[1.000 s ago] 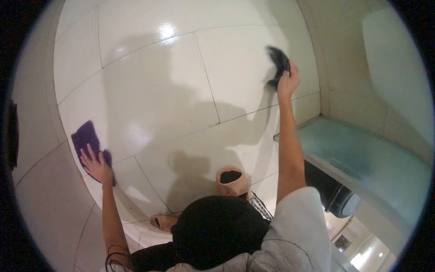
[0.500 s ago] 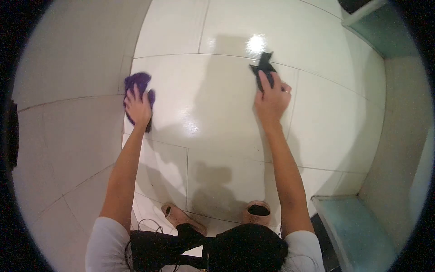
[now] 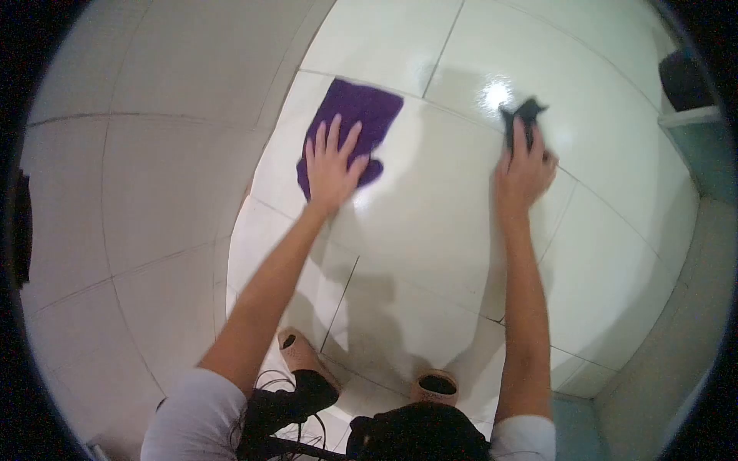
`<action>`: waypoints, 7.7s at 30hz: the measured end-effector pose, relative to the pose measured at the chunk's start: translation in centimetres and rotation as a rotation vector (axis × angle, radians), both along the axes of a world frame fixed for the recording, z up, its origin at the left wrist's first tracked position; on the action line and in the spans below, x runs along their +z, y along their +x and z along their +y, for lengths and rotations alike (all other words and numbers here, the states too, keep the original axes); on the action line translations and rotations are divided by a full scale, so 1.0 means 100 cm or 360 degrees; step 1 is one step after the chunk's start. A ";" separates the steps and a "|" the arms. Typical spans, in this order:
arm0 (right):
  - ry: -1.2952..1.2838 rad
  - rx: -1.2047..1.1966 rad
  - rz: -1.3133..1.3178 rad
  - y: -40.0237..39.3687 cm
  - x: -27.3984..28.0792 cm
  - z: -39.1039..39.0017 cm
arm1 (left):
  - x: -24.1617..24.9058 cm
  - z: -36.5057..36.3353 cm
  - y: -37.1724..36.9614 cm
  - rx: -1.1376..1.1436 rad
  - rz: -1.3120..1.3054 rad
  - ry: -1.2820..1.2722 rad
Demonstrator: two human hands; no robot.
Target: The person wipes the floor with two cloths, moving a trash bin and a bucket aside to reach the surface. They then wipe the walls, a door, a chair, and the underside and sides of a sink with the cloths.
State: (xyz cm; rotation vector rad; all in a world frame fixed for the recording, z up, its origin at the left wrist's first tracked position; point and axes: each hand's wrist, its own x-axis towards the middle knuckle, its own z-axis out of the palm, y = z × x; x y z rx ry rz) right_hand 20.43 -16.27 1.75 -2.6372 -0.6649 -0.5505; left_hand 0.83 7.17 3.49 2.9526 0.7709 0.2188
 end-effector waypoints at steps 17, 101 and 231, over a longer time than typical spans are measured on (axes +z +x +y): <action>-0.0404 0.1608 0.0161 -0.294 0.000 0.272 | -0.018 -0.141 -0.251 0.1566 0.0180 -0.0325; 0.0286 -0.0256 0.0209 -0.188 0.012 -0.271 | 0.013 -0.059 -0.300 -0.0496 0.0465 -0.0177; 0.0465 -0.1218 0.0430 -0.507 0.044 -0.451 | 0.016 -0.227 -0.179 -0.1408 0.0030 -0.0069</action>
